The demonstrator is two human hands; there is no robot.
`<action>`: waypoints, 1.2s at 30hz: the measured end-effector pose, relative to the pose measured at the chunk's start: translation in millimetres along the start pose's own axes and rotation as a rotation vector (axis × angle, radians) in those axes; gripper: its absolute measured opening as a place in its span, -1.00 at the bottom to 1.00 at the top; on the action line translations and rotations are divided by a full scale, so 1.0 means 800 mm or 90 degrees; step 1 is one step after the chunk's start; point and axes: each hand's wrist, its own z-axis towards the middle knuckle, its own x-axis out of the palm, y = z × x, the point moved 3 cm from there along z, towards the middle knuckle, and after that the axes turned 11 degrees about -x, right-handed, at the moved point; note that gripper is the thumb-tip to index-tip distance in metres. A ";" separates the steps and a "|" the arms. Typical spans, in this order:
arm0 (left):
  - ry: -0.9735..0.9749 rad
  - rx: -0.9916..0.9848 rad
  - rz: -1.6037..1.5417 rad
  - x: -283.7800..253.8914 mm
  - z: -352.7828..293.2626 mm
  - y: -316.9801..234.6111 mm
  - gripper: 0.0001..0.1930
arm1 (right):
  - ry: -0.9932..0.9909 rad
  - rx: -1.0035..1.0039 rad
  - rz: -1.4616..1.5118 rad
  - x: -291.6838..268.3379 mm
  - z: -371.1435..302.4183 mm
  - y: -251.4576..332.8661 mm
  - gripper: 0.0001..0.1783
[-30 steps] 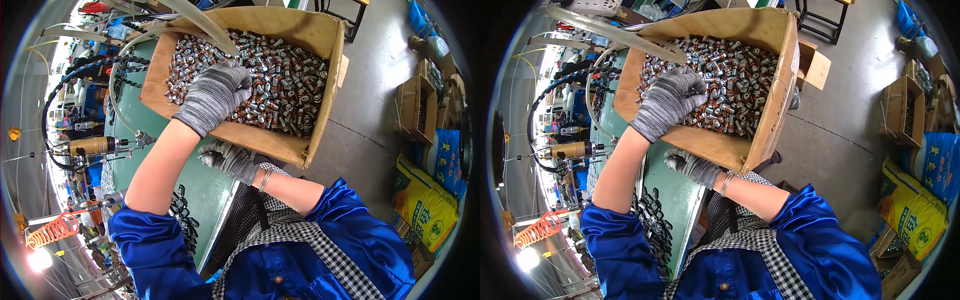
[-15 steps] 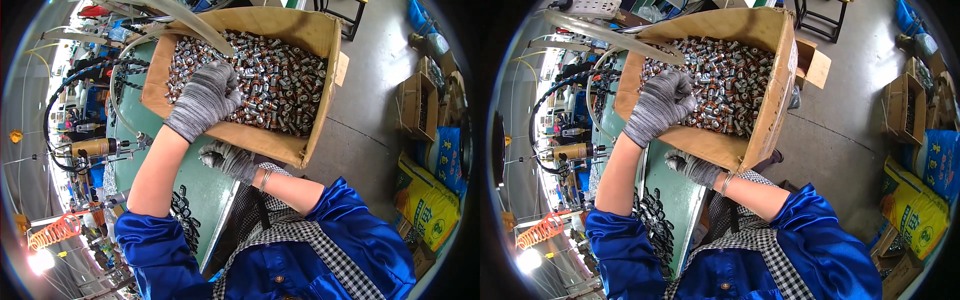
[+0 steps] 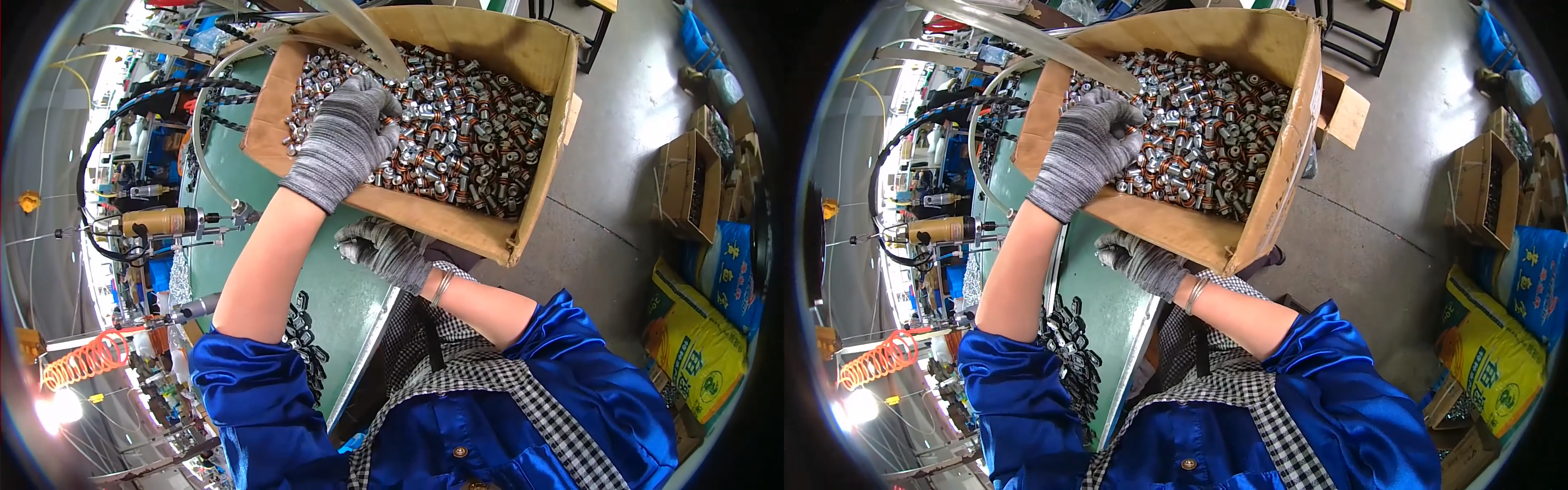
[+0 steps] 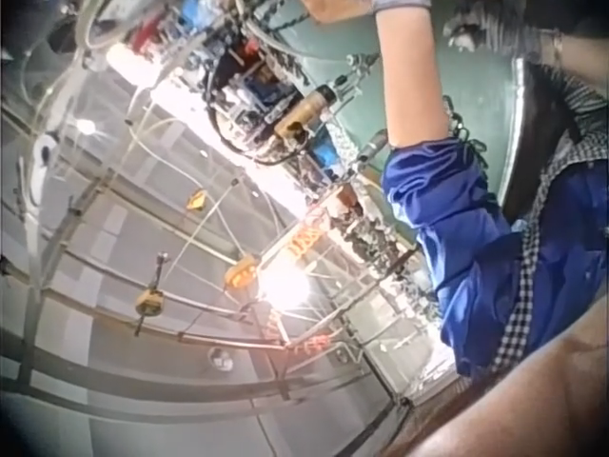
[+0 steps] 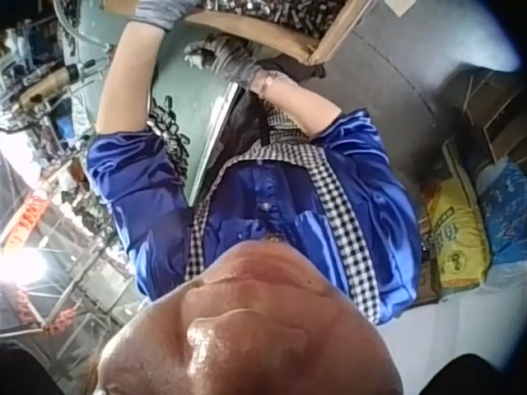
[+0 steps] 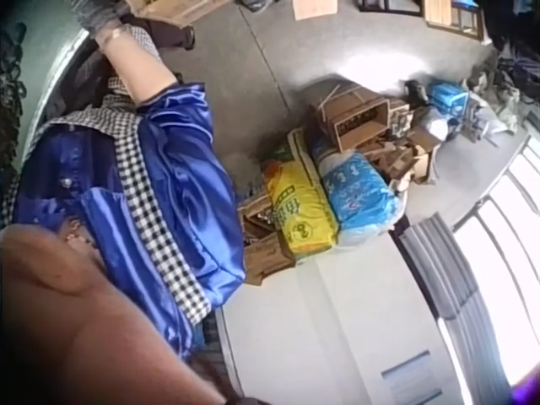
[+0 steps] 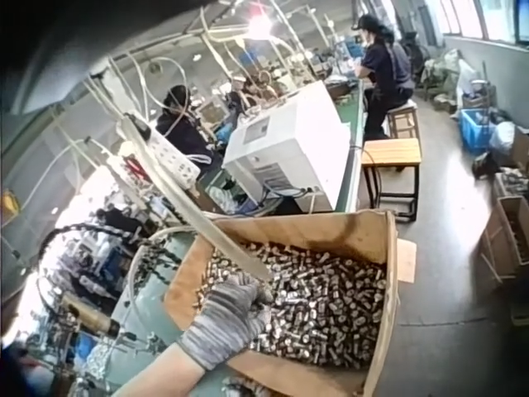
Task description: Assembling small metal and plastic components on an industrial production line.
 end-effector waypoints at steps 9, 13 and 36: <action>0.052 -0.094 -0.014 0.004 0.004 -0.017 -0.80 | 0.005 -0.015 -0.044 0.000 0.000 -0.006 -0.67; 0.067 -0.126 -0.038 0.008 0.002 -0.017 -0.77 | -0.002 -0.030 -0.045 0.000 0.000 -0.010 -0.67; 0.159 -0.025 -0.154 0.009 0.001 -0.082 -0.84 | -0.020 -0.076 -0.159 -0.002 0.000 -0.001 -0.69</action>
